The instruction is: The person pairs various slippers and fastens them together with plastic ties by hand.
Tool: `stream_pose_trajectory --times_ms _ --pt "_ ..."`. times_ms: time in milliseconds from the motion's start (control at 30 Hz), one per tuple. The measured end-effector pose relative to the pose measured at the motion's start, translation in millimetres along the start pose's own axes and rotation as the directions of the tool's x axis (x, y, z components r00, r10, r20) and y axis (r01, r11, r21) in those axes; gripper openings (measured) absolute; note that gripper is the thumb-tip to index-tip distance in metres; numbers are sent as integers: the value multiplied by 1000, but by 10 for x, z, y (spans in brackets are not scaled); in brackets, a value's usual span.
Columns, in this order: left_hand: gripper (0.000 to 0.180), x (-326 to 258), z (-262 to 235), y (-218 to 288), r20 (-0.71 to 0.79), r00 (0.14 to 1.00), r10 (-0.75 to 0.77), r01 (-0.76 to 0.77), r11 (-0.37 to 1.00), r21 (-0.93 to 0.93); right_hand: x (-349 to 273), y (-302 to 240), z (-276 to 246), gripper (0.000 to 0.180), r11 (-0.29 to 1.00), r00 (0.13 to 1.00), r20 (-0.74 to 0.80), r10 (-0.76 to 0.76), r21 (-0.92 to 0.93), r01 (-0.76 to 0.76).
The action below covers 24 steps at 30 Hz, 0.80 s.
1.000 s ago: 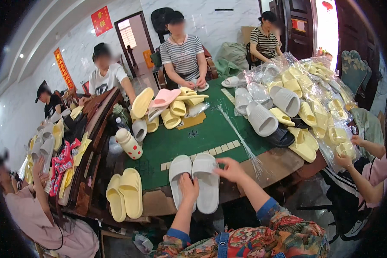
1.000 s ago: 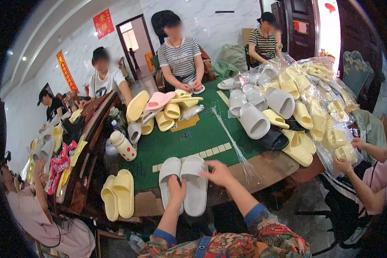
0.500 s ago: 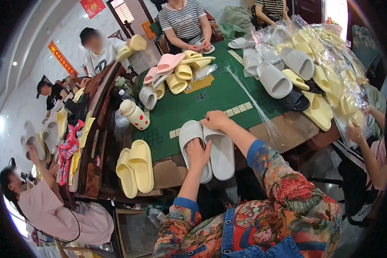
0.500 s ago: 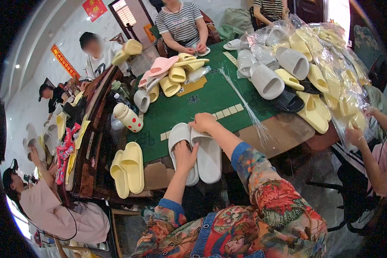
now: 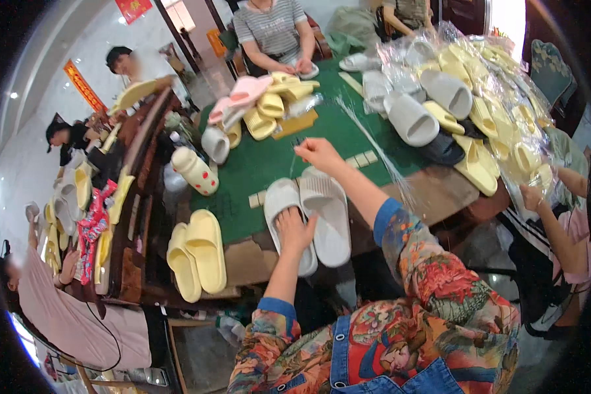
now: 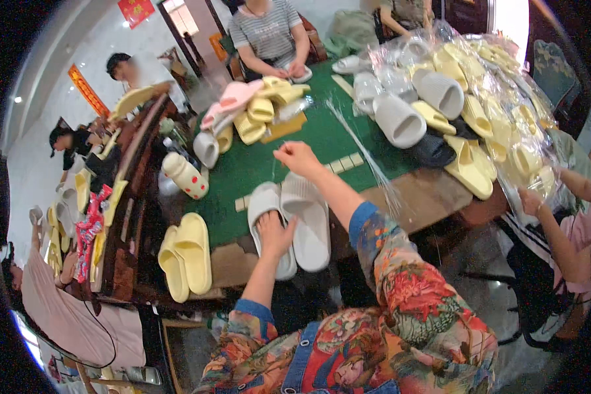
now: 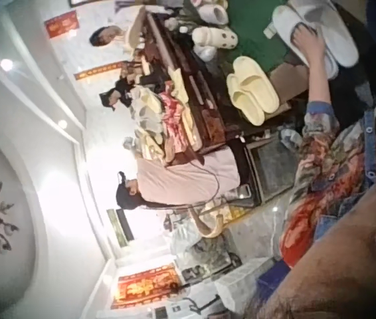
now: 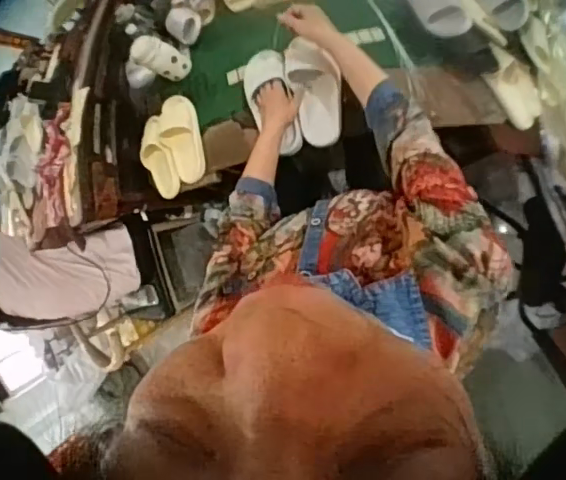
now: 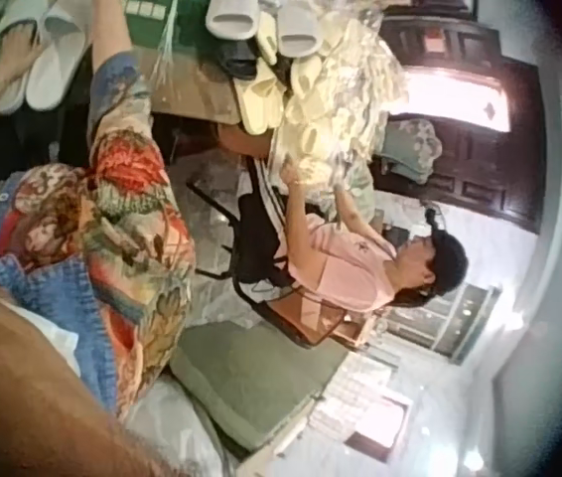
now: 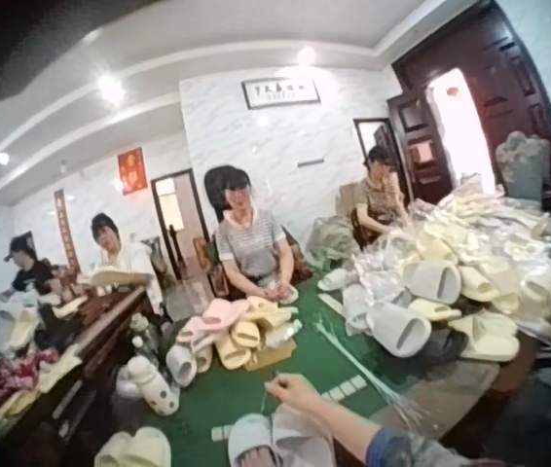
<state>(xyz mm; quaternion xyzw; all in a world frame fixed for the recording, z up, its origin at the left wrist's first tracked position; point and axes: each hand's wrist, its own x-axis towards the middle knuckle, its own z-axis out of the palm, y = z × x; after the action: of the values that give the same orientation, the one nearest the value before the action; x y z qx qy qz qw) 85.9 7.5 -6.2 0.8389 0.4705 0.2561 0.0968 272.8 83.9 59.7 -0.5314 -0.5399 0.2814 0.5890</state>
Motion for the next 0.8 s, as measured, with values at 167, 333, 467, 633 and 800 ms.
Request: stream_pose_trajectory --times_ms 167,333,467,633,800 --pt "60 96 -87 37 -78 996 -35 29 996 -84 -31 119 -301 22 975 978 145 153 -184 -126" --pt "55 134 -102 33 -28 999 17 -19 999 -45 -106 187 -357 22 899 955 123 271 -386 -206" --pt "55 88 -107 13 -5 1000 10 -10 1000 -2 -65 38 -65 20 681 999 46 -9 -731 40" --pt "56 58 -81 2 -44 999 -11 11 1000 -7 84 -129 441 33 523 908 300 292 -845 111" --pt "61 64 -63 50 -29 1000 -4 4 1000 -15 184 -41 405 35 481 868 289 404 -874 67"
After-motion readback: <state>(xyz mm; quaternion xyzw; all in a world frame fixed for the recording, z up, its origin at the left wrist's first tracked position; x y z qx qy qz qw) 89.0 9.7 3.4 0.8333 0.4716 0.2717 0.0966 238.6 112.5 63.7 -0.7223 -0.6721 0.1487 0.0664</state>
